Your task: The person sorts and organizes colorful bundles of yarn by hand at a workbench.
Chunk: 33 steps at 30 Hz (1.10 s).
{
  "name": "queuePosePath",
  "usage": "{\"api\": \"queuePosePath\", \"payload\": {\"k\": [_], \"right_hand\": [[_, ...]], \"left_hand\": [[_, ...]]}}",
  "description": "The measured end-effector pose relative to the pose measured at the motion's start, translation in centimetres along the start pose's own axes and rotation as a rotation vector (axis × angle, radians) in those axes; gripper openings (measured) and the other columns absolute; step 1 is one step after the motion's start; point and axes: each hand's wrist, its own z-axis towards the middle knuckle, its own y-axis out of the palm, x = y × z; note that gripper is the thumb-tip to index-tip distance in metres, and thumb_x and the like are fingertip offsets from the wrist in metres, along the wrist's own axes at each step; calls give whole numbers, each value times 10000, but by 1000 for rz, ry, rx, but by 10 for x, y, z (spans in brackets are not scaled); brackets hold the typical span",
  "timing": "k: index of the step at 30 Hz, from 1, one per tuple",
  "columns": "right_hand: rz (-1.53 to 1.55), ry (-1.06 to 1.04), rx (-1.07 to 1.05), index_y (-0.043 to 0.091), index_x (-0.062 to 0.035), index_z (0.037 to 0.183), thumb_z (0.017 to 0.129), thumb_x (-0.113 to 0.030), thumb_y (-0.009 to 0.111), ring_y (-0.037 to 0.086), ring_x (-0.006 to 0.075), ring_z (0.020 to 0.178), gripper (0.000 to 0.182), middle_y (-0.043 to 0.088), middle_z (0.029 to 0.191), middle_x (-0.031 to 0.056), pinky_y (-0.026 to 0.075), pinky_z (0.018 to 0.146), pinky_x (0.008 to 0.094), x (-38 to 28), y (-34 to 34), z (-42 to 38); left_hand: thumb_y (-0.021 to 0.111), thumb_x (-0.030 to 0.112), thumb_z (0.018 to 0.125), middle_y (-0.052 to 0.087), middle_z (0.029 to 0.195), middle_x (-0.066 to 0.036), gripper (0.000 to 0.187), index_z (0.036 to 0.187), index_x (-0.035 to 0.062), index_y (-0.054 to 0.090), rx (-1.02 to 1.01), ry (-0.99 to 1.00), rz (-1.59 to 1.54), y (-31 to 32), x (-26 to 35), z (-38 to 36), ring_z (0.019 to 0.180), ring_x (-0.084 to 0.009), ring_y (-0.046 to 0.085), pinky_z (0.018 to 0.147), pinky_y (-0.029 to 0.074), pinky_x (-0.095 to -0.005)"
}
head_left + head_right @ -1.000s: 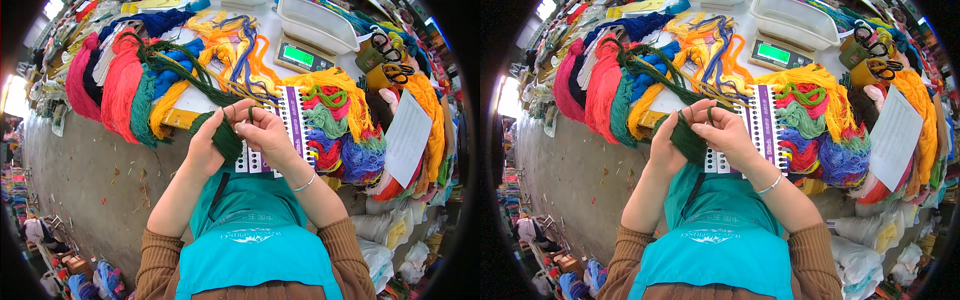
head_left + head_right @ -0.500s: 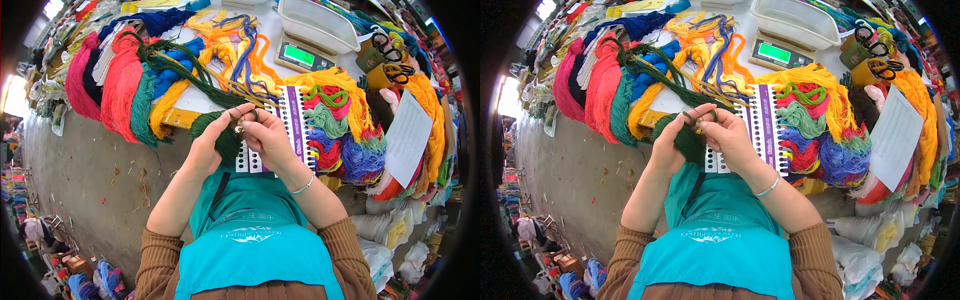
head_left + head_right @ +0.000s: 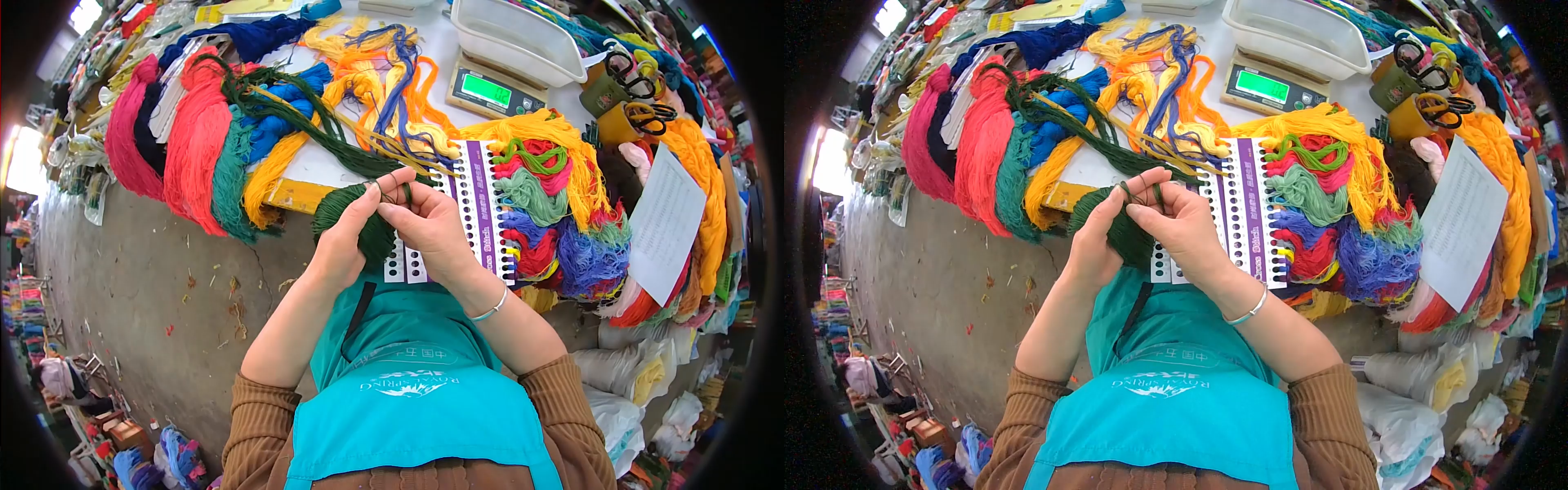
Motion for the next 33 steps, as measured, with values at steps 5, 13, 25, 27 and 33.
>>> {"api": "queuePosePath", "payload": {"k": [5, 13, 25, 27, 33], "right_hand": [[40, 4, 57, 659, -66, 1000, 905, -91, 659, 387, -23, 544, 98, 571, 762, -80, 254, 468, 158, 8, -2, 2], [200, 7, 81, 611, -95, 901, 888, -76, 641, 411, 12, 519, 38, 583, 725, -34, 269, 450, 174, 10, -13, 1], [669, 188, -362, 619, -40, 1170, 964, -130, 575, 324, 8, 463, 230, 417, 644, -76, 237, 411, 162, -7, -44, 2], [438, 160, -271, 634, -33, 1139, 945, -118, 601, 350, 1, 485, 214, 482, 689, -68, 248, 424, 159, -7, -34, 2], [-181, -98, -121, 689, 0, 1032, 865, -50, 690, 531, 33, 716, 175, 627, 838, -31, 428, 626, 206, 6, -13, 2]], "left_hand": [[334, 363, 1041, 569, 1259, -108, 559, 1423, -33, 432, 46, 11, 99, 5, -1, 0, 1178, -183, 544, 1033, 414, -327], [385, 339, 1011, 602, 1243, -129, 552, 1380, -61, 477, 49, -14, -60, 3, 8, -2, 1153, -203, 557, 1024, 417, -346], [356, 338, 1022, 564, 1343, -215, 540, 1342, -71, 504, -19, -50, -310, -18, 16, -2, 1229, -272, 557, 1065, 420, -404], [341, 375, 1026, 539, 1371, -224, 599, 1403, -81, 436, 61, -31, -312, -8, 17, -2, 1224, -282, 560, 1070, 415, -407], [368, 413, 1012, 524, 1382, -174, 669, 1462, -83, 356, -152, -33, -110, -10, 7, 0, 1245, -226, 534, 1061, 405, -346]]}}
